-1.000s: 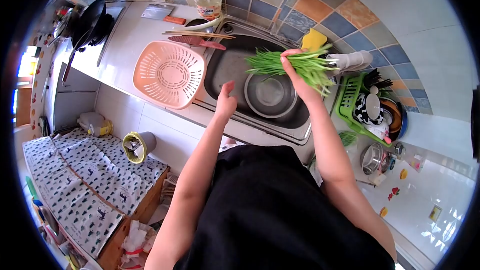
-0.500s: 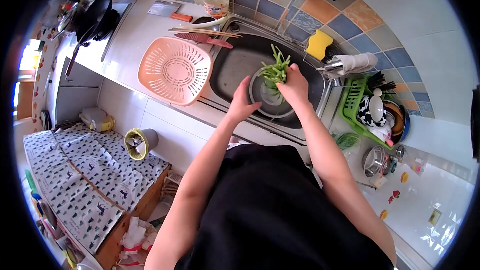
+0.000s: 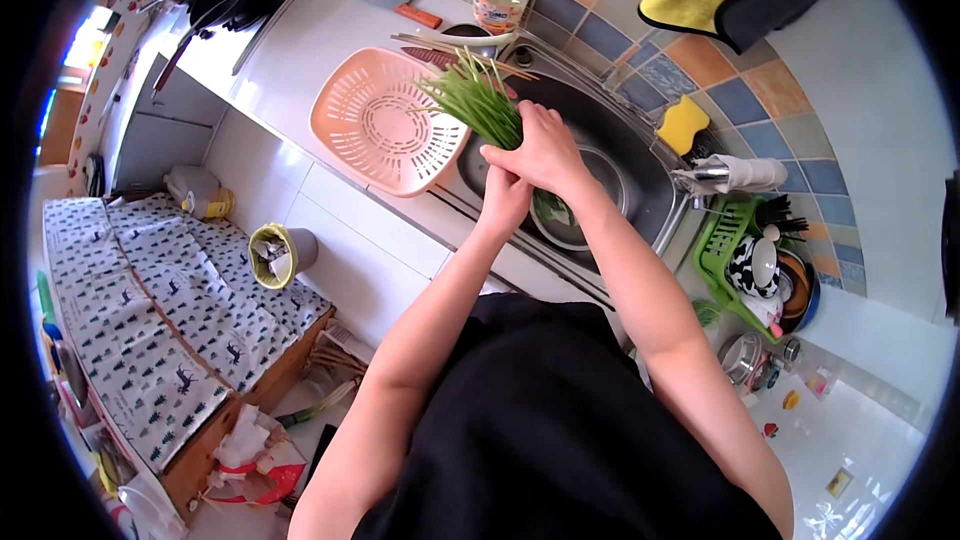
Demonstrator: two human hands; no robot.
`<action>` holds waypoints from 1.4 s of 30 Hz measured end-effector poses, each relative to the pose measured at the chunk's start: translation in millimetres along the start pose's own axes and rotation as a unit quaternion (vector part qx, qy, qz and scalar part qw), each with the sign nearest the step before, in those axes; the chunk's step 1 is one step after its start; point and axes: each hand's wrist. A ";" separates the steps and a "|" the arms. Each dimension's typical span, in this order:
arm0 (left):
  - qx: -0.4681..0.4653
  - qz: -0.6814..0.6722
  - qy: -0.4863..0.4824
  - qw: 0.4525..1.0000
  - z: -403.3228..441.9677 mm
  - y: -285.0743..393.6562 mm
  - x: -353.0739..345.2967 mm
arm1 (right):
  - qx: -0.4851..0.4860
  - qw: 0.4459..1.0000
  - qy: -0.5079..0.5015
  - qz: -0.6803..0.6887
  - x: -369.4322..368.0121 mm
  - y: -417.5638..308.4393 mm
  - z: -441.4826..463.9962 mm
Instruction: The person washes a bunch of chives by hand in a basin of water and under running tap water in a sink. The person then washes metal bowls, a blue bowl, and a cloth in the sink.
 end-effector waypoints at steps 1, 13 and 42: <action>0.027 -0.019 0.005 0.999 2.1 1.5 4.6 | -0.002 0.999 -0.015 0.046 -4.4 1.7 1.4; 0.250 -0.224 -0.105 0.936 5.3 17.4 37.9 | -0.146 0.865 -0.097 0.470 7.2 24.5 -13.6; 0.114 -0.230 -0.286 0.923 8.6 111.3 -80.8 | -0.136 0.864 0.099 0.475 112.0 124.5 -145.4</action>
Point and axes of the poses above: each hand's wrist, its own z-axis towards the middle knuckle, its own x-axis out of the back of the hand, y = z × x, and after that the axes turned 9 degrees about y, right-handed
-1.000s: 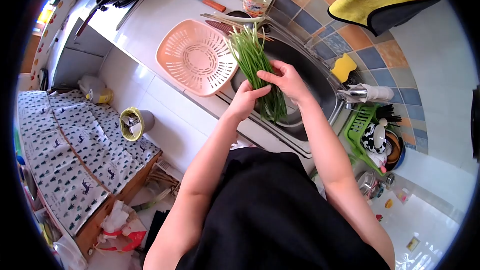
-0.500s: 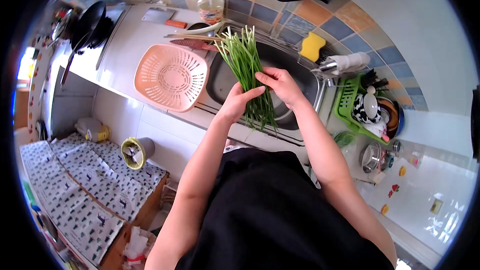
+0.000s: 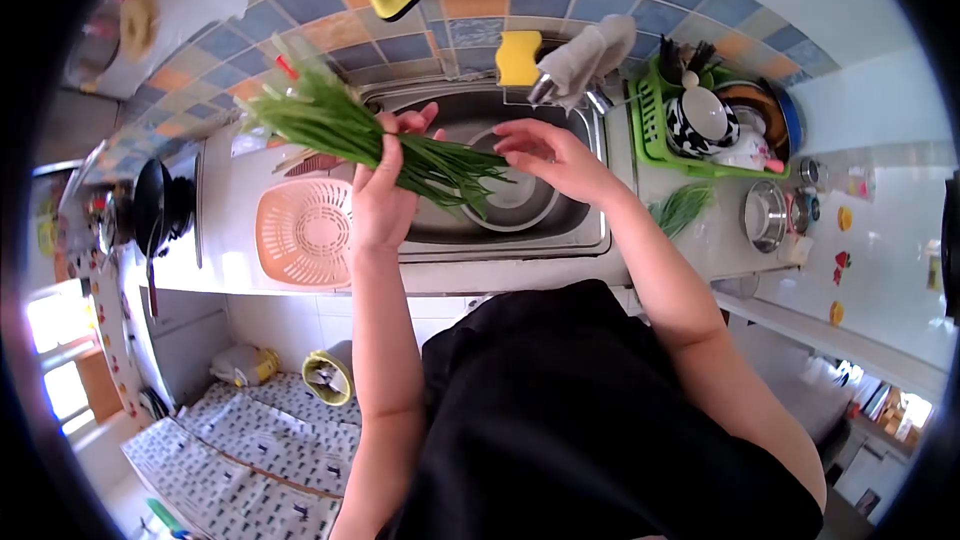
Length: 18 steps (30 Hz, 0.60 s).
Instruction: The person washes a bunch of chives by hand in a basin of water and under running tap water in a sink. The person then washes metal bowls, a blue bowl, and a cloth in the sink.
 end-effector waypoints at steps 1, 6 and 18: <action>0.008 -0.052 -0.049 0.997 4.8 -6.5 3.1 | -0.022 1.000 0.010 0.000 8.7 10.6 -5.0; 0.041 0.410 0.078 0.908 43.1 -127.2 102.0 | -0.033 0.995 0.080 -0.057 34.8 55.0 -39.6; 0.020 0.161 0.197 0.967 -2.0 -142.3 17.4 | 0.017 0.934 0.356 -0.011 117.0 93.2 -107.3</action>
Point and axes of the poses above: each hand's wrist, its own z-axis towards the middle knuckle, its own x-axis out of the back of the hand, y = z × x, and after that the axes turned 9 degrees about y, right-handed
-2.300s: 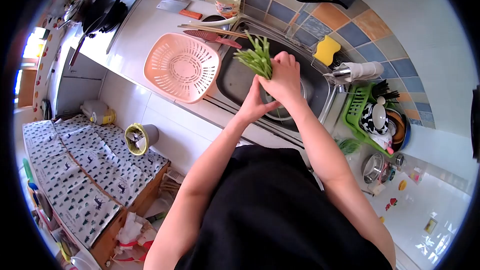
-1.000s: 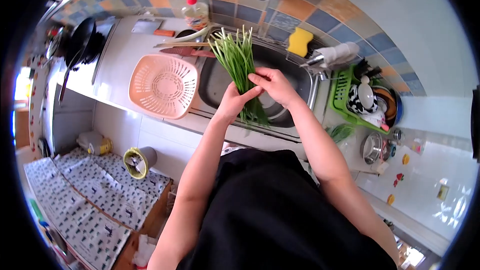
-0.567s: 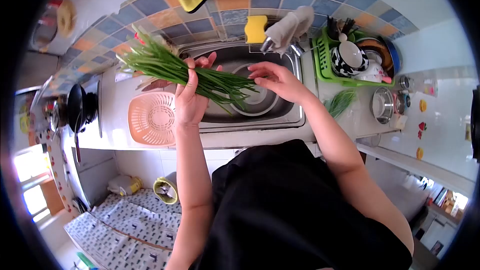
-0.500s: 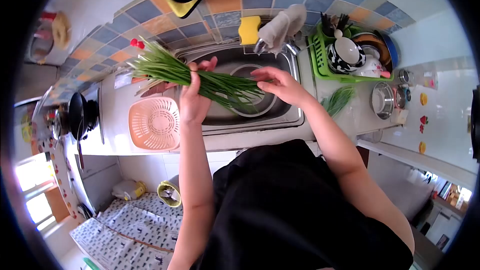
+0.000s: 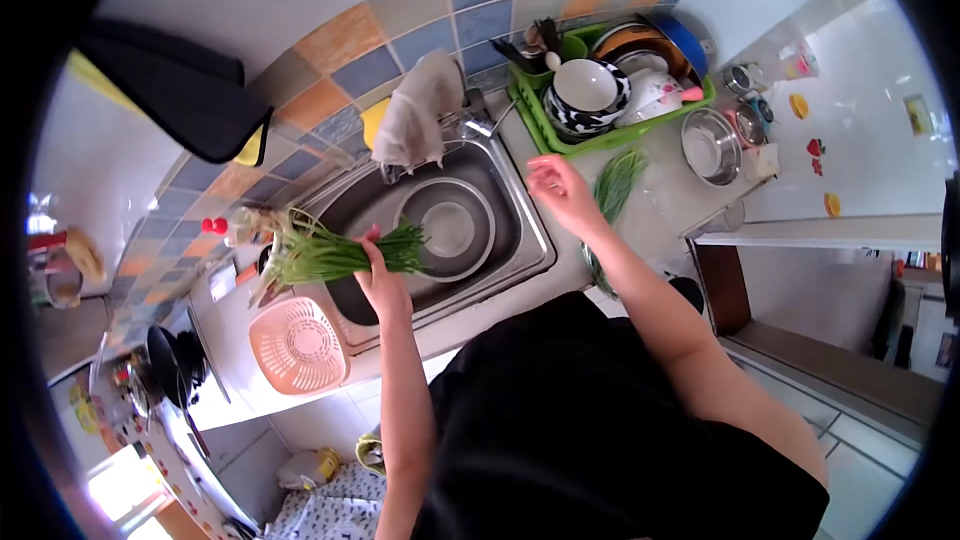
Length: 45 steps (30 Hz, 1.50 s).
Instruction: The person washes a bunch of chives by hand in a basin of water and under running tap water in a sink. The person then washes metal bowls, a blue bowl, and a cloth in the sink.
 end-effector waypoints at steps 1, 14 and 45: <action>-0.023 0.010 -0.029 0.999 -8.5 -0.6 -2.5 | -0.019 0.999 0.020 0.037 13.6 0.5 1.5; -0.153 0.184 -0.254 0.937 -76.2 -19.0 -111.3 | 0.039 0.947 0.312 -0.072 183.2 0.2 60.5; 0.060 0.205 -0.466 0.859 -110.6 -80.9 -409.9 | -0.027 0.795 0.456 -0.399 249.3 -1.9 175.2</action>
Point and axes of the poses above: each hand's wrist, its own z-axis towards the middle knuckle, its own x-axis out of the back of the hand, y = z × x, and after that the axes turned 9 degrees about y, right-handed
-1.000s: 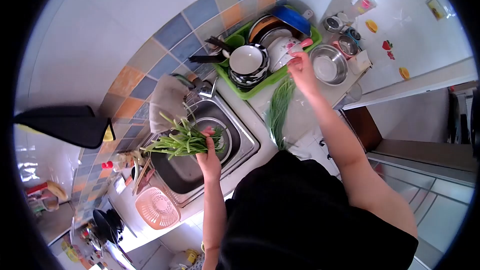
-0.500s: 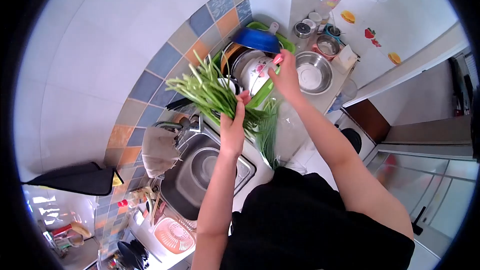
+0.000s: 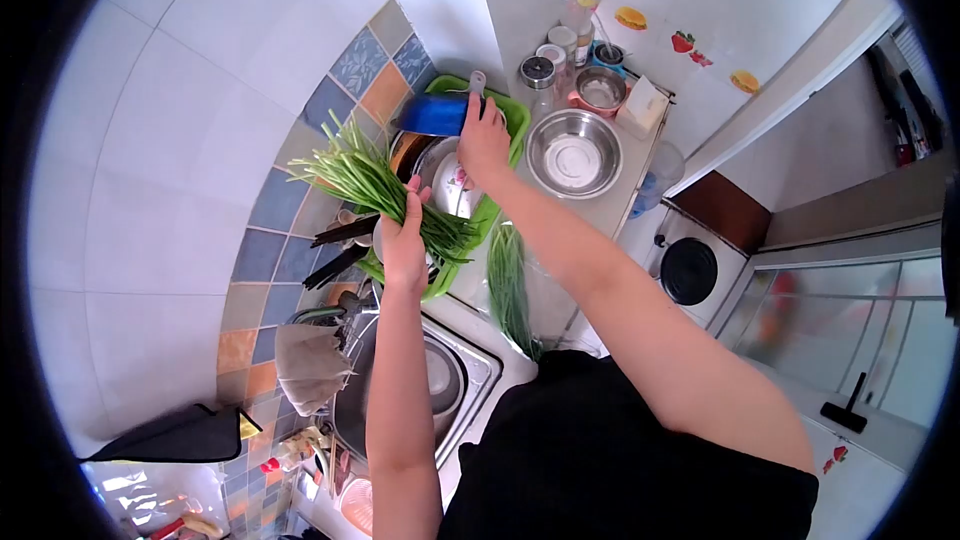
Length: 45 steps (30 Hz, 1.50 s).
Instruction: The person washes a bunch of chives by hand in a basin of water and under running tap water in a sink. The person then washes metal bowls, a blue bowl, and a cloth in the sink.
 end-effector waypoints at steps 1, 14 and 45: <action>-0.004 0.009 0.001 1.000 -0.2 2.0 2.6 | 0.004 1.000 0.023 -0.003 -1.0 0.2 2.1; -0.083 0.019 -0.006 0.996 -62.1 46.2 33.2 | -0.022 0.953 0.032 0.302 117.1 -20.4 -35.8; -0.031 -0.147 0.309 0.939 -395.4 44.1 340.8 | 0.021 0.840 -0.462 0.286 73.1 -154.4 -467.5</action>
Point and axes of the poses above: each hand's wrist, its own z-axis towards the middle knuckle, its own x-axis out of the back of the hand, y = z × x, and after that the axes turned 9 degrees about y, right-handed
